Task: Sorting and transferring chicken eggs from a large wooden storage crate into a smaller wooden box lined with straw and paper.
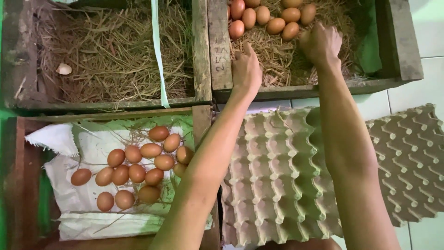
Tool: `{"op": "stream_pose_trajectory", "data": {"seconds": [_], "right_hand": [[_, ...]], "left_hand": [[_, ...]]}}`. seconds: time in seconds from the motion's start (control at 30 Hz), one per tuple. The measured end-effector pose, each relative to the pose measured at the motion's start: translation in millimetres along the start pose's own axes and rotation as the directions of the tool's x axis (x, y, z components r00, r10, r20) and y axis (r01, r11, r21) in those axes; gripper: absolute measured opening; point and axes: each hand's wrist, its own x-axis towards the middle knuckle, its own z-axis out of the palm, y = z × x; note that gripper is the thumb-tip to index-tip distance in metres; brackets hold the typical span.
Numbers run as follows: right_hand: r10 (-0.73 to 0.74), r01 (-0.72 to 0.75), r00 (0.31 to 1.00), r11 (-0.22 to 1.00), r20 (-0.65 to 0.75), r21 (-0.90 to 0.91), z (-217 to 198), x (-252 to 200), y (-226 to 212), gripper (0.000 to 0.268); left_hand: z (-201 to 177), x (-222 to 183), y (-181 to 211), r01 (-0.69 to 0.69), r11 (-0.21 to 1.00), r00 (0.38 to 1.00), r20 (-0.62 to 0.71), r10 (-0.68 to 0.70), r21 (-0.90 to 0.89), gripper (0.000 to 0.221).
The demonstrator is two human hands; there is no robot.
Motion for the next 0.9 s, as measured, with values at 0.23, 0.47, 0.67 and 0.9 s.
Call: {"op": "stream_pose_trajectory", "data": {"seconds": [0.23, 0.47, 0.67, 0.9], "right_hand": [[-0.034, 0.088, 0.953, 0.982, -0.302, 0.165, 4, -12, 23, 0.017], [0.437, -0.26, 0.824, -0.275, 0.362, 0.925, -93, -93, 2, 0.028], [0.174, -0.236, 0.867, -0.681, 0.466, 0.693, -115, -147, 7, 0.049], [-0.147, -0.429, 0.899, -0.484, 0.412, 0.763, -143, -225, -85, 0.041]], "left_hand": [[-20, -9, 8, 0.234, 0.734, 0.968, 0.079, -0.24, -0.638, 0.059], [-6, -8, -12, -0.408, 0.767, 0.905, -0.33, 0.268, -0.495, 0.037], [-96, -98, -18, 0.082, 0.306, 0.985, 0.124, 0.123, -0.949, 0.055], [-146, -186, -148, 0.084, 0.316, 0.978, 0.139, 0.154, -0.945, 0.056]]}}
